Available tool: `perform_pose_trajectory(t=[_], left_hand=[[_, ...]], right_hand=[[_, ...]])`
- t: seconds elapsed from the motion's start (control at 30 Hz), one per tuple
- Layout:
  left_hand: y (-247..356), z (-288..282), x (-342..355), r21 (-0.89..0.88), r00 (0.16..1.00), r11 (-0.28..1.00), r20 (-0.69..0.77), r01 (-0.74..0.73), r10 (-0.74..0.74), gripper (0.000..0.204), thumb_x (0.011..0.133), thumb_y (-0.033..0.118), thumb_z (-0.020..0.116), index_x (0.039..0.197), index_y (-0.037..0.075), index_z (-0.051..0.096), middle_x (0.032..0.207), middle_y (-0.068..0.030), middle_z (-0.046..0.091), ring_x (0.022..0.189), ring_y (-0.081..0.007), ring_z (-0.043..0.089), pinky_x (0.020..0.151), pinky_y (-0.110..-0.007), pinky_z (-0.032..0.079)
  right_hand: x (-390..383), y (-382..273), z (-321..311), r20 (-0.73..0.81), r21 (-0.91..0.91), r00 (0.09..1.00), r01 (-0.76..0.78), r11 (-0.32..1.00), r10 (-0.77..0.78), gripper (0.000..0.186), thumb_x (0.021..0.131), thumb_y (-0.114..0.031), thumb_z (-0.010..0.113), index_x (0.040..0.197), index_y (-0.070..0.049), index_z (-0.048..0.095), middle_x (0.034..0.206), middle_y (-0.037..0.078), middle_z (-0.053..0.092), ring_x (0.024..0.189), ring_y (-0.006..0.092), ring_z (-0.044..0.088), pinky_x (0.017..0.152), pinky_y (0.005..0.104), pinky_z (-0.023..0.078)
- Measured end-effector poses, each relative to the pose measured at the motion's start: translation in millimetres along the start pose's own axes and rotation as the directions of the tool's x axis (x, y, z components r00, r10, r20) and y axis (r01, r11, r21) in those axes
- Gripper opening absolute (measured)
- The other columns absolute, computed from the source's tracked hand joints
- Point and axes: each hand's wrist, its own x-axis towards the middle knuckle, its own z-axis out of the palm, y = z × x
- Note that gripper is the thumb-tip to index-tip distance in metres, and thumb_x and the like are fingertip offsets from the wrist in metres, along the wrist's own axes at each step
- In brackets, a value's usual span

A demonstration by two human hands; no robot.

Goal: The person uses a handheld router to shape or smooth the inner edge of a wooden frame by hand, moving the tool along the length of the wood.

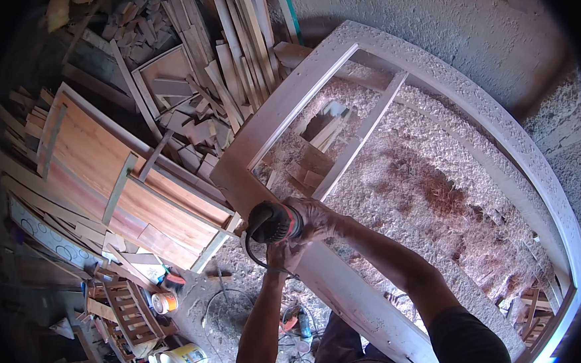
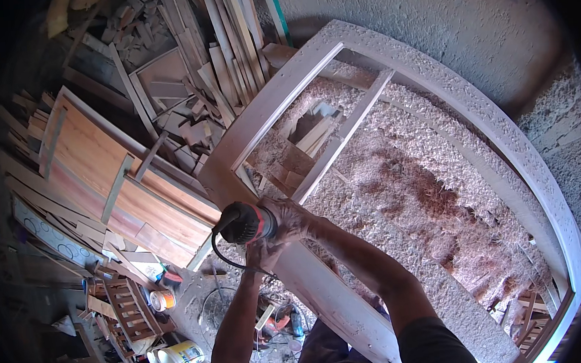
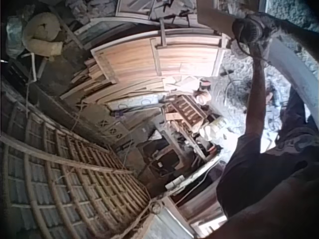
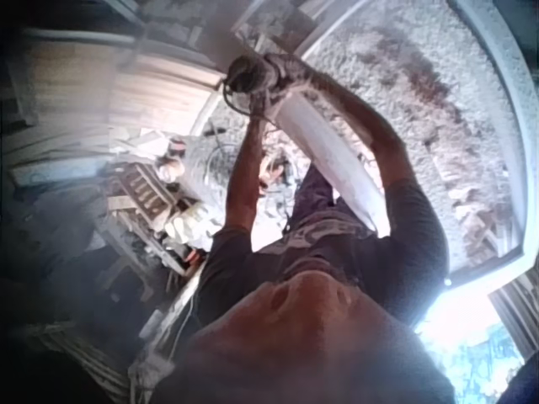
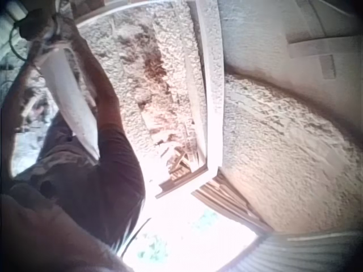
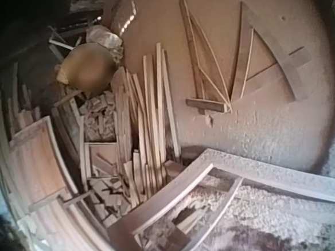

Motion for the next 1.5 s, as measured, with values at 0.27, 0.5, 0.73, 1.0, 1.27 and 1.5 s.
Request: perform_pose_trajectory(t=[0.27, 0.5, 0.73, 1.0, 1.27, 1.5], left_hand=[[-20.5, 0.1, 17.7, -0.121, 0.999, 0.992, -0.012, 0.046, -0.048, 0.047, 0.080, 0.045, 0.090, 0.086, 0.003, 0.070, 0.090, -0.0187, 0.074, 0.082, -0.0377, 0.073, 0.074, -0.047, 0.057], [-49.6, 1.2, 24.1, -0.035, 0.978, 0.984, 0.119, 0.175, -0.170, 0.046, 0.081, 0.044, 0.089, 0.086, 0.001, 0.076, 0.096, -0.0199, 0.077, 0.089, -0.0357, 0.074, 0.080, -0.046, 0.058], [-62.8, -6.4, 44.3, -0.028, 0.991, 0.993, 0.073, 0.114, -0.111, 0.053, 0.081, 0.048, 0.088, 0.096, -0.001, 0.076, 0.101, -0.0214, 0.075, 0.096, -0.0393, 0.072, 0.088, -0.050, 0.055], [-69.1, -29.0, 74.1, -0.103, 0.971, 0.978, 0.173, 0.183, -0.164, 0.058, 0.083, 0.044, 0.086, 0.119, 0.000, 0.071, 0.121, -0.0222, 0.071, 0.112, -0.0401, 0.068, 0.096, -0.049, 0.052], [-111.0, -35.3, 101.8, -0.183, 0.971, 0.972, 0.215, 0.150, -0.110, 0.071, 0.085, 0.040, 0.086, 0.139, 0.002, 0.060, 0.135, -0.0213, 0.065, 0.126, -0.0398, 0.061, 0.112, -0.052, 0.042], [-93.5, -29.9, 89.1, -0.182, 0.947, 0.967, 0.298, 0.177, -0.118, 0.070, 0.084, 0.039, 0.087, 0.137, 0.002, 0.061, 0.137, -0.0230, 0.064, 0.127, -0.0416, 0.059, 0.111, -0.052, 0.043]], right_hand=[[23.6, 12.3, 3.9, 0.020, 0.121, 1.000, -0.013, 0.993, 0.010, 0.082, 0.055, -0.023, 0.089, 0.129, -0.018, 0.056, 0.115, 0.010, 0.069, 0.110, 0.0323, 0.069, 0.099, 0.0435, 0.055], [45.2, 6.1, -0.4, -0.031, -0.003, 0.999, 0.012, 1.000, -0.012, 0.080, 0.054, -0.022, 0.089, 0.127, -0.018, 0.057, 0.112, 0.009, 0.069, 0.107, 0.0299, 0.070, 0.097, 0.0415, 0.054], [69.5, 11.9, 1.2, -0.026, -0.037, 0.999, 0.038, 0.999, -0.039, 0.077, 0.055, -0.020, 0.089, 0.125, -0.018, 0.057, 0.111, 0.008, 0.069, 0.105, 0.0282, 0.069, 0.097, 0.0397, 0.054], [100.2, 19.1, 0.5, -0.038, -0.019, 0.999, -0.002, 1.000, 0.002, 0.078, 0.055, -0.023, 0.091, 0.125, -0.016, 0.057, 0.113, 0.009, 0.070, 0.107, 0.0286, 0.069, 0.099, 0.0402, 0.054], [145.2, 29.9, 1.5, 0.007, 0.009, 0.999, -0.043, 0.999, 0.043, 0.076, 0.057, -0.023, 0.092, 0.125, -0.014, 0.058, 0.115, 0.006, 0.071, 0.108, 0.0220, 0.068, 0.100, 0.0363, 0.053], [117.4, 26.3, 3.8, -0.048, 0.016, 0.999, 0.009, 1.000, -0.009, 0.077, 0.055, -0.025, 0.092, 0.123, -0.015, 0.058, 0.116, 0.007, 0.071, 0.110, 0.0260, 0.068, 0.100, 0.0393, 0.053]])
